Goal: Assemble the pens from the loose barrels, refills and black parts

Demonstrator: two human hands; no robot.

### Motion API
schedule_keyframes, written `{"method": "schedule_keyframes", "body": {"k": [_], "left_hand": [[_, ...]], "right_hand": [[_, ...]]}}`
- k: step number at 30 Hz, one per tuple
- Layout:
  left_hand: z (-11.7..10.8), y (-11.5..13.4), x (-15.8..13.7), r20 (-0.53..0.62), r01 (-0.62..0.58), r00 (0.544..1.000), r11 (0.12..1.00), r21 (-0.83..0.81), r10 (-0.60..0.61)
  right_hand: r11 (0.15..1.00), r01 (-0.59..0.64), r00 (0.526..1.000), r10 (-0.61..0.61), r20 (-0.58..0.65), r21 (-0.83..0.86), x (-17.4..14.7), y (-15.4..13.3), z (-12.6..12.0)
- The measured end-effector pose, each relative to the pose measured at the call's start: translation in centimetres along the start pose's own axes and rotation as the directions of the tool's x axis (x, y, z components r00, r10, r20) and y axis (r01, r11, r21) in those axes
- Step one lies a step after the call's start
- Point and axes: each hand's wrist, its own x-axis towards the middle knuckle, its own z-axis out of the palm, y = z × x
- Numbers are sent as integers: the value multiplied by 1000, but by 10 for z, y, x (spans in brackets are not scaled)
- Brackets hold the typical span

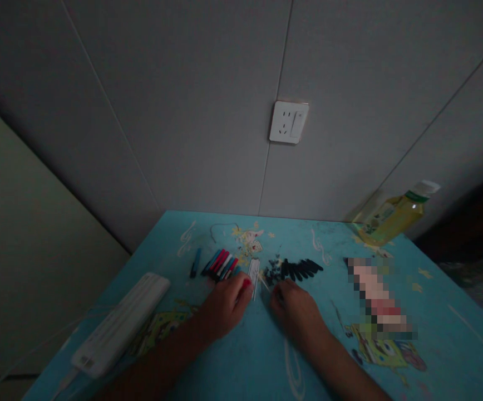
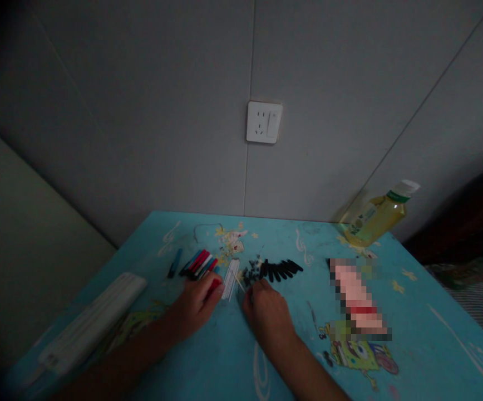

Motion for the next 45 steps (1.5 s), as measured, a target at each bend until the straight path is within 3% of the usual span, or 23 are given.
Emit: {"method": "schedule_keyframes", "body": {"k": [4, 8, 14, 24, 32, 45], "left_hand": [[8, -3, 2, -70, 96, 992, 993, -73, -101], [16, -5, 3, -112, 139, 982, 982, -130, -154], [18, -7, 5, -84, 120, 988, 986, -115, -130], [5, -12, 7, -247, 160, 949, 974, -158, -196], [11, -10, 4, -177, 62, 980, 989, -138, -86], [12, -6, 2, -49, -24, 999, 997, -73, 21]], "right_hand": [[987, 109, 991, -99, -92, 120, -3, -3, -1], [979, 168, 979, -152, -132, 119, -1, -6, 10], [985, 163, 981, -168, -95, -60, 6, -4, 22], [994, 69, 988, -79, -133, -84, 11, -7, 28], [993, -11, 992, -3, -123, -117, 13, -9, 25], [975, -16, 989, -16, -145, -220, 19, -9, 37]]}}
